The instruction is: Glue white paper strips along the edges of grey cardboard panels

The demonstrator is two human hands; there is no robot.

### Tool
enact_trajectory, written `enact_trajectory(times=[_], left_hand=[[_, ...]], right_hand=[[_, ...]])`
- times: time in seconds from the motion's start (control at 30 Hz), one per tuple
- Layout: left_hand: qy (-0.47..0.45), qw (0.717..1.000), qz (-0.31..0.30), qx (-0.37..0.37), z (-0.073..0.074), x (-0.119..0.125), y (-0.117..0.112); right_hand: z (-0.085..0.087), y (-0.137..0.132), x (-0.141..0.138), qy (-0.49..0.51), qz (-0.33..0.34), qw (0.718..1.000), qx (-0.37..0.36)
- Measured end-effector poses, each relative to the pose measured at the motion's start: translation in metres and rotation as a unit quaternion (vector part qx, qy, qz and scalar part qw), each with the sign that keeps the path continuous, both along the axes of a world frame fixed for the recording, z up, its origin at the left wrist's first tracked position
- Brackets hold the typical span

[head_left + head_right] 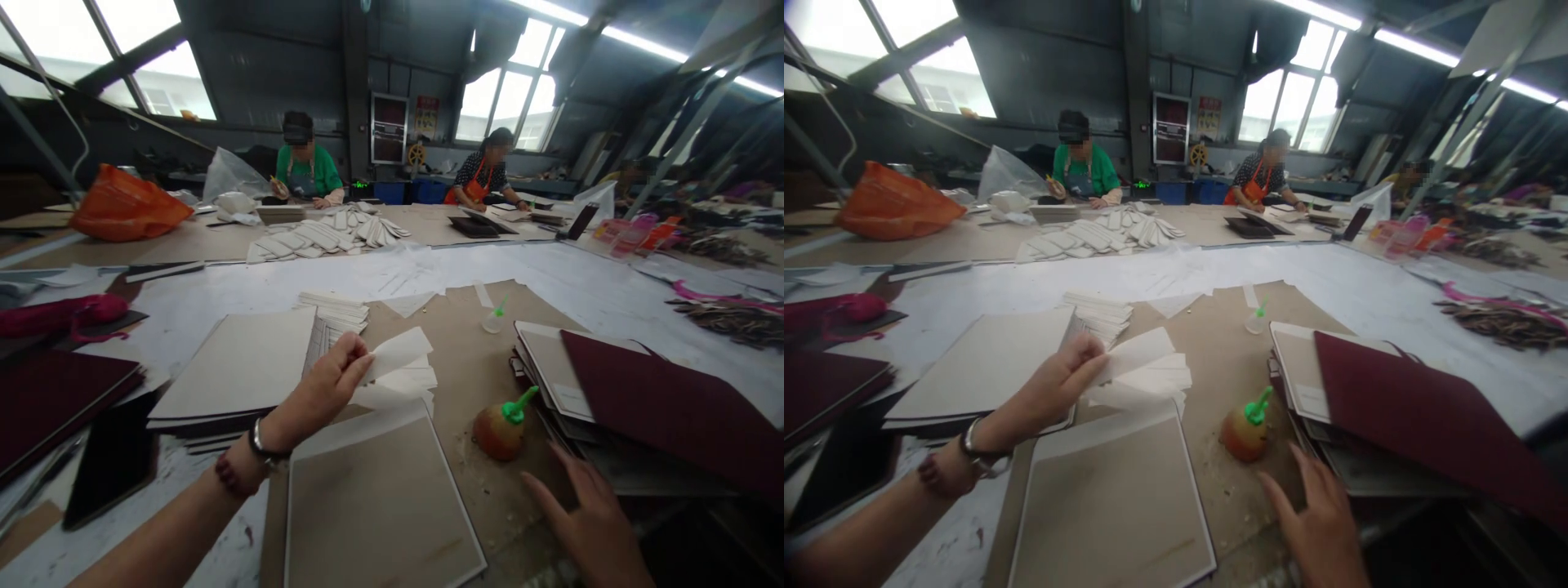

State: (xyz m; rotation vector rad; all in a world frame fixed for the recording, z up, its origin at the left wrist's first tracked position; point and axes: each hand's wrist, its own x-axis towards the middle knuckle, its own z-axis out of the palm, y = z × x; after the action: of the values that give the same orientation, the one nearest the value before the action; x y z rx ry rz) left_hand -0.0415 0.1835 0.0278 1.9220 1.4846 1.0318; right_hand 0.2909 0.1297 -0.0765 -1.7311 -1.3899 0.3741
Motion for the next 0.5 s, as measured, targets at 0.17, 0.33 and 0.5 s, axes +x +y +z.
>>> enact_trajectory(times=[0.17, 0.33, 0.5], left_hand=[[0.023, 0.993, -0.088, -0.079, -0.001, 0.009, -0.078], [0.035, 0.989, -0.108, -0.095, -0.023, 0.012, -0.108], [0.02, 0.992, -0.058, -0.114, -0.02, -0.01, -0.094]], right_hand=[[0.044, -0.055, -0.049, 0.347, 0.091, 0.92, -0.156], [0.059, -0.052, -0.117, 0.473, 0.222, 0.829, -0.201], [0.07, -0.028, -0.128, 0.313, 0.251, 0.913, -0.073]])
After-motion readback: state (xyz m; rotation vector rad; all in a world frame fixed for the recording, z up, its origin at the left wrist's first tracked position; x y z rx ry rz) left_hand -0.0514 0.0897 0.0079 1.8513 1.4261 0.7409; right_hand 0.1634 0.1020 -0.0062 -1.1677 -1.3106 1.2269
